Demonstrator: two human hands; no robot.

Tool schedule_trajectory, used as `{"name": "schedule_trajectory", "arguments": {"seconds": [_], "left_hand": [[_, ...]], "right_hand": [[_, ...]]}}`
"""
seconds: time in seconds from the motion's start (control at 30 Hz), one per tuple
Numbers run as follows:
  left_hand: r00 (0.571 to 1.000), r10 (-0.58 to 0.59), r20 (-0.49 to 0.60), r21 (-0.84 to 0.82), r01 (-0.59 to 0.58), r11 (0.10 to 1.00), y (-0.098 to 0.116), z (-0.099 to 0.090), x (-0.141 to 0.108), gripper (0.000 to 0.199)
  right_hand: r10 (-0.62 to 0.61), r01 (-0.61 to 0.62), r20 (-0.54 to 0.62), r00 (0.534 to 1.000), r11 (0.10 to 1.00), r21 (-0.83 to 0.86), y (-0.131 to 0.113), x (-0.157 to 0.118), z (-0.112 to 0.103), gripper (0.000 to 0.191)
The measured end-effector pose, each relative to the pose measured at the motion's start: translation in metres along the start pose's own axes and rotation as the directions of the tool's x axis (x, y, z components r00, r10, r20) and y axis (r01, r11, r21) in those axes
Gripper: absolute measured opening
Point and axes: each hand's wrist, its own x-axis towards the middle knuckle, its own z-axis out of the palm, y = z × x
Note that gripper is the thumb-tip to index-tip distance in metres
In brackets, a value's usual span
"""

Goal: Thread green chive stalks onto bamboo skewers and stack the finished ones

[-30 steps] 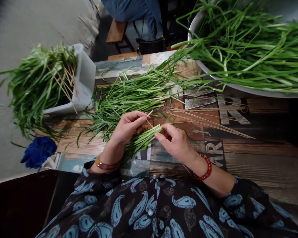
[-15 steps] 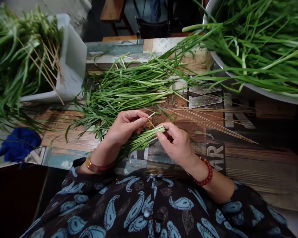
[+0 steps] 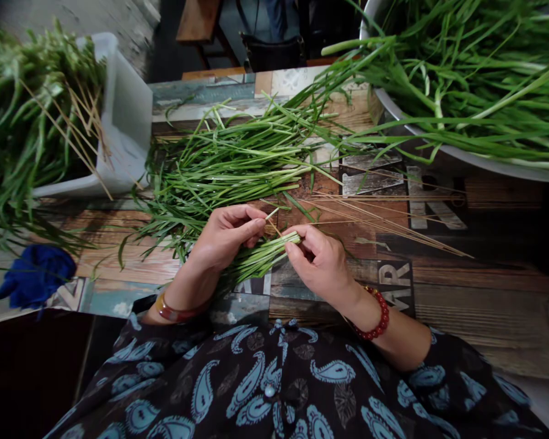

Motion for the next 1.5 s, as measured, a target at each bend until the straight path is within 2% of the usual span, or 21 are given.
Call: {"name": "schedule_trajectory", "arguments": {"seconds": [0.47, 0.97, 1.5], "left_hand": [[1.0, 0.017, 0.015, -0.022, -0.017, 1.0, -0.0013, -0.0005, 0.0007, 0.021], [0.999, 0.03, 0.009, 0.072, -0.031, 0.997, 0.0013, -0.0011, -0.0001, 0.024], [0.996, -0.067, 0.052, 0.071, 0.063, 0.996, 0.0057, -0.0021, -0.0007, 0.026]], "right_hand": [[-0.009, 0.008, -0.018, 1.0, 0.999, -0.032, 0.0011, -0.0006, 0.0002, 0.013], [-0.004, 0.004, 0.001, 1.0, 1.0, -0.02, 0.0006, 0.0001, 0.0008, 0.014], [0.001, -0.001, 0.012, 1.0, 1.0, -0.028, 0.001, -0.0003, 0.0018, 0.015]]}}
